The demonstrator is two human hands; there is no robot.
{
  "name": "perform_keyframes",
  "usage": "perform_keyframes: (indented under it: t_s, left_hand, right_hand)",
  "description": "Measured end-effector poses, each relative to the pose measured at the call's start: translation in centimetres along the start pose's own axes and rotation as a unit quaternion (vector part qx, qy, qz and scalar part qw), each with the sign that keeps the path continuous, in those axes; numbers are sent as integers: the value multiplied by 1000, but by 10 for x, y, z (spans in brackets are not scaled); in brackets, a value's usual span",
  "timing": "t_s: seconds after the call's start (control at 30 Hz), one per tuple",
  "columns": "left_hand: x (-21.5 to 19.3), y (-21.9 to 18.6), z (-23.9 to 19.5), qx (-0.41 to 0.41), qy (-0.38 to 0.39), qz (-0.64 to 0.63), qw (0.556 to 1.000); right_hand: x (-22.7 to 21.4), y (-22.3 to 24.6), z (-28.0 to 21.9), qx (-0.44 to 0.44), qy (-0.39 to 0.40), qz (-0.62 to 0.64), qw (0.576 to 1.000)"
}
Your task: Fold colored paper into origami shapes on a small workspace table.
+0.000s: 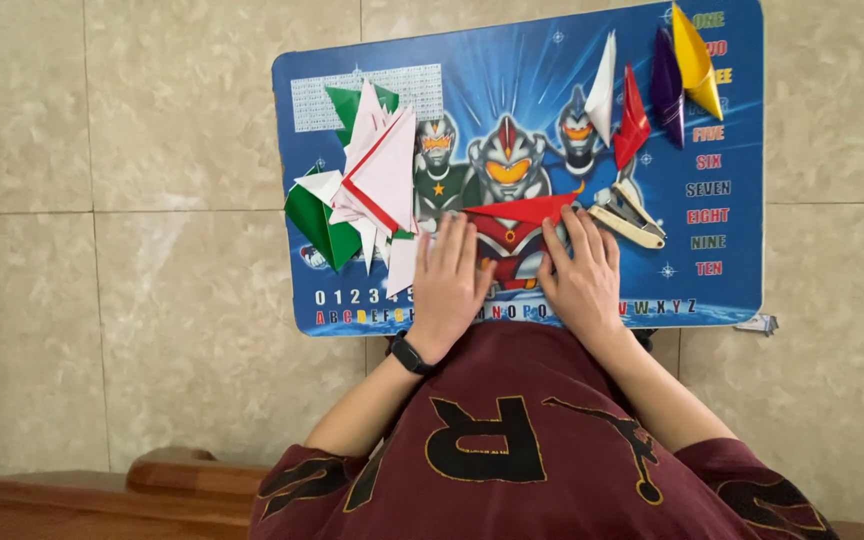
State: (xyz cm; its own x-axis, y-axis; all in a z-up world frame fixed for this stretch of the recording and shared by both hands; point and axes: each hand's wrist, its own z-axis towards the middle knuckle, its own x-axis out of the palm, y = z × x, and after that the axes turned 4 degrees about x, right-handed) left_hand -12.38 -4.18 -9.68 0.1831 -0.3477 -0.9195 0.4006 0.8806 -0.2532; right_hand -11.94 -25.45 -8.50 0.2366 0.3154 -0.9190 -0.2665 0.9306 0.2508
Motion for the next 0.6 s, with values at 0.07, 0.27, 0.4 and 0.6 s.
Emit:
perform_keyframes:
  t_s: [0.07, 0.27, 0.4, 0.6]
  left_hand:
    - [0, 2, 1, 2, 10, -11, 1000]
    - [10, 8, 12, -14, -10, -52, 998]
    - [17, 5, 21, 39, -12, 11, 999]
    - [31, -3, 25, 70, 16, -25, 997]
  right_hand:
    - [0, 1, 0, -3, 2, -4, 1000]
    - [0, 0, -1, 0, 4, 3, 1000]
    - [1, 0, -1, 6, 0, -2, 1000]
    - [8, -7, -4, 13, 0, 9, 1000]
